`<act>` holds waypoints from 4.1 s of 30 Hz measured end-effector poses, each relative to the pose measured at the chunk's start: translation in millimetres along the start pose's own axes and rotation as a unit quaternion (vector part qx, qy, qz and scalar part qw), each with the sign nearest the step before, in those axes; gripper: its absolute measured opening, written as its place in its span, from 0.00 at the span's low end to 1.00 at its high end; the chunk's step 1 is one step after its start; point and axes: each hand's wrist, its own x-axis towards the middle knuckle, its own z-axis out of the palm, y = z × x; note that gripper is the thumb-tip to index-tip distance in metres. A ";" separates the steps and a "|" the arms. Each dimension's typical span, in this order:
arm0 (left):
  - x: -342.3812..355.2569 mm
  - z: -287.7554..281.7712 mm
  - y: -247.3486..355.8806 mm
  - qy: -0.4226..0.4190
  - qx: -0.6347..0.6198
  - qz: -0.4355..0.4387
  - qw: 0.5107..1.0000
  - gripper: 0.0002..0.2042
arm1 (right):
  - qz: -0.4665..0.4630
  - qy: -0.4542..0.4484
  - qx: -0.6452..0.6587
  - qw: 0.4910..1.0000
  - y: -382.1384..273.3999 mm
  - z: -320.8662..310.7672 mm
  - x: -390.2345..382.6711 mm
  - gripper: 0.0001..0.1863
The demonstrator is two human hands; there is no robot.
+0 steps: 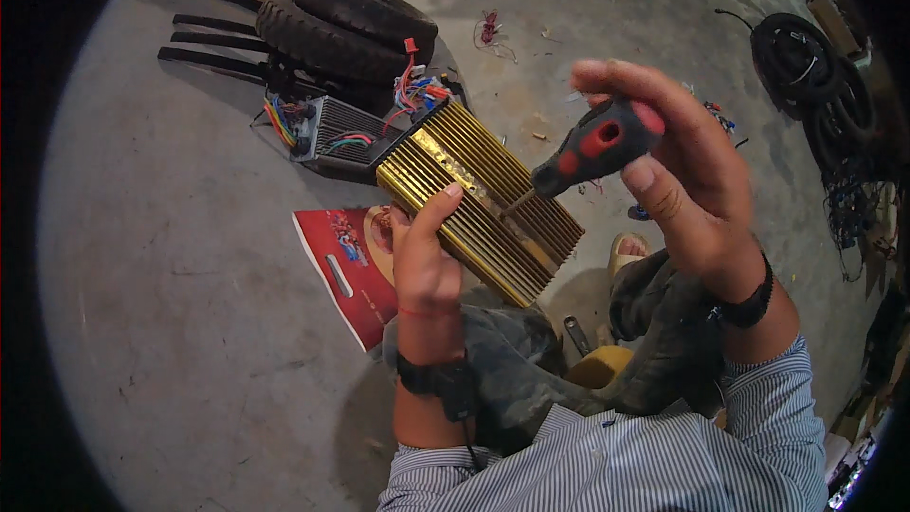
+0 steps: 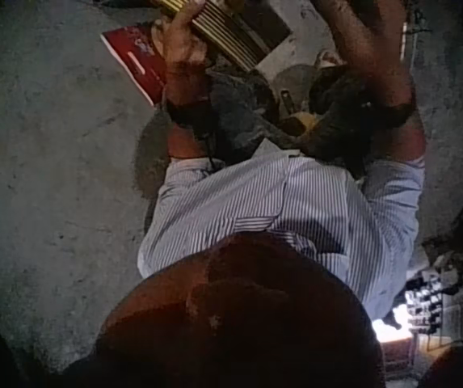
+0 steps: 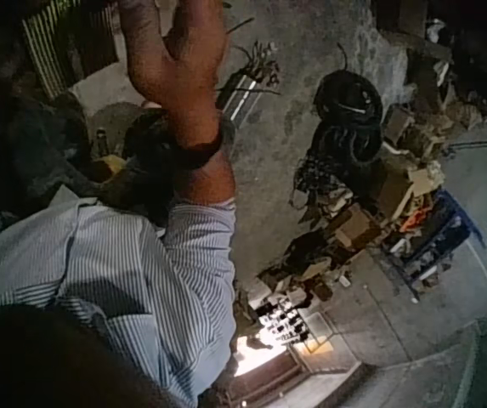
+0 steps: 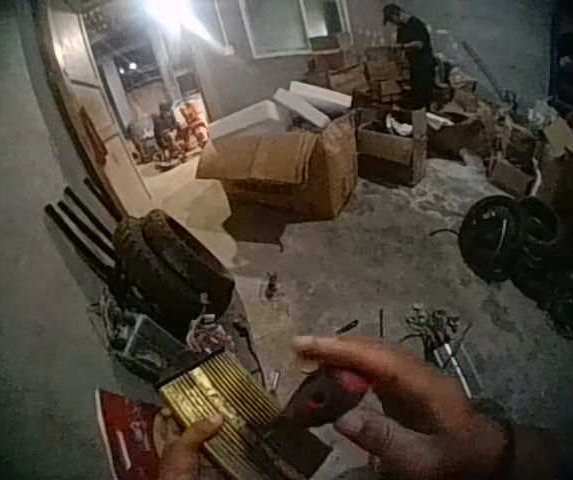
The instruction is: Disassembling and inspecting an electric motorcycle motor controller using a screwdriver.
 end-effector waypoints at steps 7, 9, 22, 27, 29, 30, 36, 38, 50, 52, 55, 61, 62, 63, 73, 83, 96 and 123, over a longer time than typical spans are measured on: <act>0.5 0.9 -2.9 0.016 0.001 -0.003 1.000 0.20 | -0.077 0.026 -0.129 0.988 12.5 -10.3 2.3 0.29; 0.5 -0.5 -2.3 0.010 0.007 -0.001 1.000 0.20 | -0.078 0.019 -0.122 0.989 13.7 -6.3 2.7 0.30; 1.1 -3.0 0.4 0.002 0.020 0.000 1.000 0.21 | -0.073 -0.037 -0.102 0.991 0.7 0.8 -0.5 0.28; -1.1 6.3 -1.4 0.009 0.033 0.027 0.999 0.20 | -0.109 -0.019 -0.253 0.961 -6.4 -6.4 -4.3 0.31; -3.8 4.9 1.9 -0.001 0.056 0.035 0.998 0.19 | -0.094 -0.031 -0.229 0.968 -9.5 -7.0 -4.2 0.32; -3.0 5.5 0.6 -0.001 0.034 0.026 0.999 0.20 | -0.098 -0.046 -0.204 0.973 -9.1 -9.5 -3.9 0.32; 1.2 1.3 3.1 -0.026 0.009 -0.006 1.000 0.20 | -0.101 -0.131 0.011 0.986 -0.2 -15.4 4.3 0.29; 0.1 2.9 4.3 -0.036 0.001 -0.015 0.999 0.20 | -0.056 -0.062 0.028 0.996 -2.6 -4.1 1.5 0.27; -3.3 2.5 3.1 -0.027 0.021 -0.007 0.999 0.19 | -0.048 -0.030 0.042 0.997 -1.8 6.4 -4.4 0.24; -3.9 3.2 3.4 -0.033 0.041 -0.001 0.999 0.19 | -0.010 -0.020 0.128 0.991 -4.6 9.1 -4.6 0.26; -5.0 4.9 3.9 -0.031 0.033 0.004 0.999 0.18 | -0.043 -0.037 -0.018 0.998 -12.6 -3.8 -1.9 0.26; -5.2 0.9 -0.2 -0.017 0.054 0.016 0.998 0.18 | -0.113 -0.091 -0.157 0.977 2.4 -17.0 -5.7 0.27; -4.8 2.0 -0.1 -0.011 0.036 0.012 0.999 0.19 | -0.117 -0.093 -0.131 0.980 2.7 -14.5 -4.3 0.27; -4.6 4.0 1.7 -0.003 0.018 0.007 1.000 0.19 | -0.114 -0.098 -0.094 0.984 3.6 -13.2 -2.7 0.27; -4.2 11.4 4.7 -0.001 0.000 0.004 1.000 0.19 | -0.135 -0.083 -0.122 0.980 10.1 -20.2 -1.3 0.24; -2.6 6.7 4.5 -0.016 0.014 0.000 1.000 0.20 | -0.105 -0.046 -0.122 0.986 -2.5 -5.4 2.0 0.29; -3.5 7.8 5.5 -0.010 0.014 0.005 1.000 0.20 | -0.122 -0.082 -0.188 0.971 -6.2 -13.0 -0.2 0.31; -2.7 6.2 3.9 -0.009 0.006 -0.001 1.000 0.22 | -0.086 -0.084 -0.157 0.980 -8.2 -12.4 -1.7 0.29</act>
